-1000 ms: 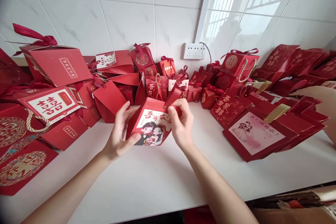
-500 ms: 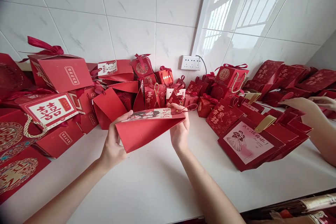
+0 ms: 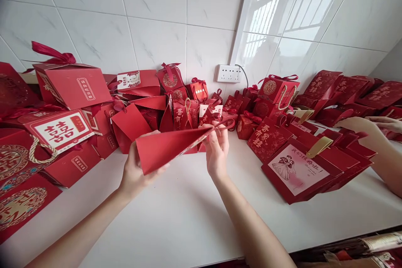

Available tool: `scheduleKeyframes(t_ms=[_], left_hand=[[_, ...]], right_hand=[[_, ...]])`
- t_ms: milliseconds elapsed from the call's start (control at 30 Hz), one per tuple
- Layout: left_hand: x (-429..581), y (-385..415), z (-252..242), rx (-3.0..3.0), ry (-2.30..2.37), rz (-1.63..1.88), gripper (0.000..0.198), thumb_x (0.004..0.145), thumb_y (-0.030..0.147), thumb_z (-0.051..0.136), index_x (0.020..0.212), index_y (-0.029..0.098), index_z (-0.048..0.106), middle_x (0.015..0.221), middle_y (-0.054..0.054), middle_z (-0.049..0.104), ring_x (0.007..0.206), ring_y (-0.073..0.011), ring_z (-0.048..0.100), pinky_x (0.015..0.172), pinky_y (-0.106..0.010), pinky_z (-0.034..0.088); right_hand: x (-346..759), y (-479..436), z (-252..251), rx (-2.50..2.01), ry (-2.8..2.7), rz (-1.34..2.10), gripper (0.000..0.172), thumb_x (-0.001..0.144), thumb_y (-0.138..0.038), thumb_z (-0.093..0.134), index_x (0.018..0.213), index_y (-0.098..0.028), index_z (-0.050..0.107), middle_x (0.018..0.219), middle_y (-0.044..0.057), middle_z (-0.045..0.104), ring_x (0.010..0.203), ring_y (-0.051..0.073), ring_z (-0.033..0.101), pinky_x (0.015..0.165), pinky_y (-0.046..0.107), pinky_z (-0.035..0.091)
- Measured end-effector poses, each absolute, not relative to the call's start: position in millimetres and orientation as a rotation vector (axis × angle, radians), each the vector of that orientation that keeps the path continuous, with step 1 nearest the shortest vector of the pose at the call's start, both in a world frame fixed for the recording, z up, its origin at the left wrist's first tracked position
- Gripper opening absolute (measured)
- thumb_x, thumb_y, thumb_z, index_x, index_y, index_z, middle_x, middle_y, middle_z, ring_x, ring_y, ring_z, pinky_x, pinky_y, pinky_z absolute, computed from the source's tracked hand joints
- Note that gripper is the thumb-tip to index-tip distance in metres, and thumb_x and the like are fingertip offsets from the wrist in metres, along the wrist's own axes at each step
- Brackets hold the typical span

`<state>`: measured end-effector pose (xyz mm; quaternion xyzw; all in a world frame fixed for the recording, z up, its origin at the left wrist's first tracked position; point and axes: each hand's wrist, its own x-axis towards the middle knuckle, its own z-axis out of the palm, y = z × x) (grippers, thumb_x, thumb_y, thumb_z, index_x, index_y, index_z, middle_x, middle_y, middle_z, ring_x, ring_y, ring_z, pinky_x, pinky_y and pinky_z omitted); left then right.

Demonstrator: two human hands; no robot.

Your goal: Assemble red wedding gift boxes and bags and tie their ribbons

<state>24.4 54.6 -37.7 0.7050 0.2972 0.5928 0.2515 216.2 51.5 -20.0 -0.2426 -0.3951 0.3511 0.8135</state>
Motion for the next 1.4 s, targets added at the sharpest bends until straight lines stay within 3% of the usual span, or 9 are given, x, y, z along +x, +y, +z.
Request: scheduleKeyframes(t_ms=[100,167,300,400,600,800,1033,1167,1400], left_hand=[[25.1,58.4,-32.8,1.632,0.81,1.49,0.057,0.066,0.044,0.08,0.111,0.018,0.058,0.109,-0.011,0.07,0.103,-0.0296,0.067,0.086,-0.038,0.057],[25.8,62.4,-31.8,1.455,0.773,1.384,0.053,0.07,0.052,0.074,0.106,0.017,0.061,0.105,-0.01,0.071,0.101,-0.0293,0.067,0.087,-0.038,0.057],[27.5,67.3,-33.3,1.188,0.718,1.231,0.067,0.076,0.067,0.061,0.123,0.02,0.053,0.117,-0.011,0.068,0.105,-0.0294,0.066,0.084,-0.041,0.059],[27.0,67.5,-33.0,1.142,0.655,1.199,0.071,0.076,0.072,0.056,0.125,0.02,0.052,0.114,-0.011,0.07,0.103,-0.0304,0.067,0.08,-0.044,0.061],[21.7,64.0,-29.2,1.184,0.538,1.11,0.056,0.072,0.065,0.068,0.106,0.019,0.067,0.1,-0.009,0.075,0.095,-0.0305,0.071,0.082,-0.048,0.06],[19.3,61.6,-32.2,1.262,0.386,0.979,0.062,0.068,0.063,0.073,0.112,0.02,0.068,0.109,-0.012,0.073,0.105,-0.0344,0.068,0.088,-0.051,0.057],[16.5,65.5,-44.4,1.28,0.267,0.937,0.07,0.078,0.07,0.055,0.125,0.019,0.062,0.127,-0.013,0.065,0.124,-0.0372,0.055,0.101,-0.048,0.048],[17.9,62.4,-40.1,1.518,0.317,0.816,0.059,0.077,0.052,0.067,0.124,0.018,0.06,0.126,-0.013,0.066,0.116,-0.0373,0.061,0.095,-0.046,0.05],[17.8,56.1,-40.7,1.887,0.465,0.847,0.043,0.071,0.043,0.066,0.104,0.015,0.065,0.105,-0.011,0.074,0.094,-0.0303,0.068,0.086,-0.038,0.052]], right_hand=[[213.7,47.5,-19.5,-0.531,-0.877,0.809,0.025,0.078,-0.039,0.071,0.097,-0.026,0.06,0.091,-0.001,0.066,0.075,0.015,0.062,0.062,0.025,0.051],[210.6,45.2,-20.5,-0.596,-0.95,0.872,0.03,0.079,-0.044,0.069,0.102,-0.026,0.061,0.096,0.001,0.068,0.079,0.018,0.064,0.06,0.026,0.051],[205.5,43.7,-20.4,-0.797,-1.002,0.959,0.041,0.079,-0.056,0.065,0.099,-0.02,0.063,0.093,0.006,0.07,0.078,0.022,0.066,0.057,0.03,0.054],[207.6,46.6,-18.4,-0.913,-0.899,1.035,0.047,0.076,-0.06,0.064,0.095,-0.017,0.063,0.084,0.007,0.071,0.071,0.023,0.067,0.048,0.028,0.053],[216.1,57.3,-20.5,-0.829,-0.705,1.202,0.043,0.075,-0.054,0.065,0.096,-0.017,0.064,0.074,0.004,0.07,0.06,0.019,0.066,0.048,0.027,0.052],[212.4,55.1,-15.7,-0.819,-0.685,1.269,0.045,0.071,-0.059,0.066,0.092,-0.02,0.064,0.08,0.004,0.07,0.073,0.022,0.068,0.058,0.029,0.054],[217.4,41.2,-10.9,-0.832,-0.907,0.802,0.045,0.069,-0.062,0.068,0.062,-0.021,0.054,0.053,-0.003,0.048,0.049,0.014,0.047,0.047,0.025,0.039],[220.7,35.7,-10.6,-0.807,-1.114,0.62,0.044,0.075,-0.057,0.063,0.058,-0.02,0.048,0.054,-0.002,0.041,0.056,0.015,0.045,0.051,0.026,0.037],[218.4,33.5,-9.6,-0.731,-1.228,0.536,0.037,0.08,-0.049,0.054,0.057,-0.02,0.045,0.054,-0.002,0.035,0.056,0.016,0.043,0.057,0.029,0.039]])
